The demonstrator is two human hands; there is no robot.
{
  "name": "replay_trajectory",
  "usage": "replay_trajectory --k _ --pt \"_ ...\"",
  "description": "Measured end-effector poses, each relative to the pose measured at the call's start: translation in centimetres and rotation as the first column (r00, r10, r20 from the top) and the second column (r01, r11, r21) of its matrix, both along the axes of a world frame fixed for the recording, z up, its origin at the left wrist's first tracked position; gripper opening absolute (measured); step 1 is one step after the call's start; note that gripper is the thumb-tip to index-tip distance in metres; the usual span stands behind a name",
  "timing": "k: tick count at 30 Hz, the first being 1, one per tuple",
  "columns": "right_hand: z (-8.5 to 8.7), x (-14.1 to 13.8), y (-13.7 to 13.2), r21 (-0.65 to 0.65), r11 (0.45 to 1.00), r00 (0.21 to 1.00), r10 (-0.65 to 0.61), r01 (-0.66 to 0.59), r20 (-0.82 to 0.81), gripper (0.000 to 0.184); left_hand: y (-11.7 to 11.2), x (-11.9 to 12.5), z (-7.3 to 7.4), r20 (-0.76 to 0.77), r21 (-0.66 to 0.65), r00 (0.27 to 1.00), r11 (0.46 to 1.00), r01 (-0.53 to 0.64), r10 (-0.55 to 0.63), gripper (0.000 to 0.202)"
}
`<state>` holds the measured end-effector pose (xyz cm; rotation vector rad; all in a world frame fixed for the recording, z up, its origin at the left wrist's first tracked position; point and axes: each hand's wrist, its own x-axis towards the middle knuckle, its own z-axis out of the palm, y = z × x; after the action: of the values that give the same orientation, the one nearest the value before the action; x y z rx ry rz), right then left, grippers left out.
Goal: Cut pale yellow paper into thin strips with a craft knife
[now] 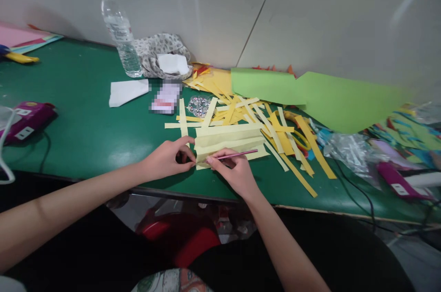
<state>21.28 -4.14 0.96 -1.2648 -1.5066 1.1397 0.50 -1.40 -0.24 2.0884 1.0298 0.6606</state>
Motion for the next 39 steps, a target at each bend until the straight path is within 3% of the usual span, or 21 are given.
replay_trajectory --k 27,39 --pt "-0.28 0.8 -0.07 -0.014 0.999 0.996 -0.036 0.035 -0.077 0.016 -0.29 0.39 0.92 -0.073 -0.046 0.997 0.999 -0.005 0.002 0.025" --pt "0.0 0.21 -0.44 0.028 0.998 0.998 -0.055 0.055 0.018 0.011 -0.2 0.26 0.44 -0.061 -0.057 0.998 0.998 -0.003 -0.001 0.025"
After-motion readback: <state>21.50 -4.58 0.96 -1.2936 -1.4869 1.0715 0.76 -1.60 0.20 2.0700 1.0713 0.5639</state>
